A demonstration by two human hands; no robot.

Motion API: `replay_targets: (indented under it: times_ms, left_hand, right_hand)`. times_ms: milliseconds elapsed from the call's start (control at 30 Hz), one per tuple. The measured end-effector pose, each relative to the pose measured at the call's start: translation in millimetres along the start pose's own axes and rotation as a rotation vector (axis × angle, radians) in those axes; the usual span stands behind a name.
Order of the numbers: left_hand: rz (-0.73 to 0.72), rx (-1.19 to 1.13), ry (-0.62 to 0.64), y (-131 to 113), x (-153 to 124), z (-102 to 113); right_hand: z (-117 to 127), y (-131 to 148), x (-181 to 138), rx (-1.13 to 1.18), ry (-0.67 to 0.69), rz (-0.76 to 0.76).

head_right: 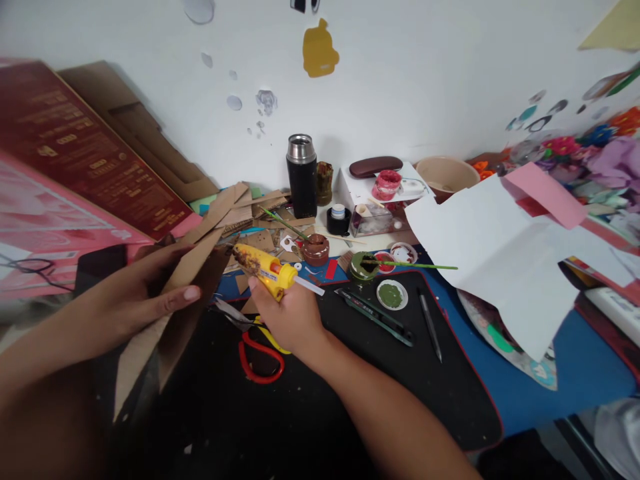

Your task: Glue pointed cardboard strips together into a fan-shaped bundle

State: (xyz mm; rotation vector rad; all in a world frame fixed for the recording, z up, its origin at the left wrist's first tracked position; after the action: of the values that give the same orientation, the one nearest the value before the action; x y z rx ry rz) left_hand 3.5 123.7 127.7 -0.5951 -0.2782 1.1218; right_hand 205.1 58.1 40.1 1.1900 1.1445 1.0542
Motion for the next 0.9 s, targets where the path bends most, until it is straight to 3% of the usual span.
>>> replay_targets:
  times_ms: [900]
  left_hand:
    - [0.004, -0.017, 0.012, 1.7, -2.1, 0.0]
  right_hand:
    - [2.0, 3.2, 1.8, 0.049, -0.006, -0.043]
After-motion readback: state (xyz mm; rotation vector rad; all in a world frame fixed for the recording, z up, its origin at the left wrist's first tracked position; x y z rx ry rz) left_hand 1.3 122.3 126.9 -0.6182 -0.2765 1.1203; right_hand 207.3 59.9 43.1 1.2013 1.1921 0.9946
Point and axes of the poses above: each hand's wrist, its own x-axis towards the middle knuckle, its own z-axis out of the back of the hand, y = z × x, the point moved 8 cm from there along x, towards the middle knuckle, and after that the axes turned 2 degrees about -z, right-handed, at the moved point
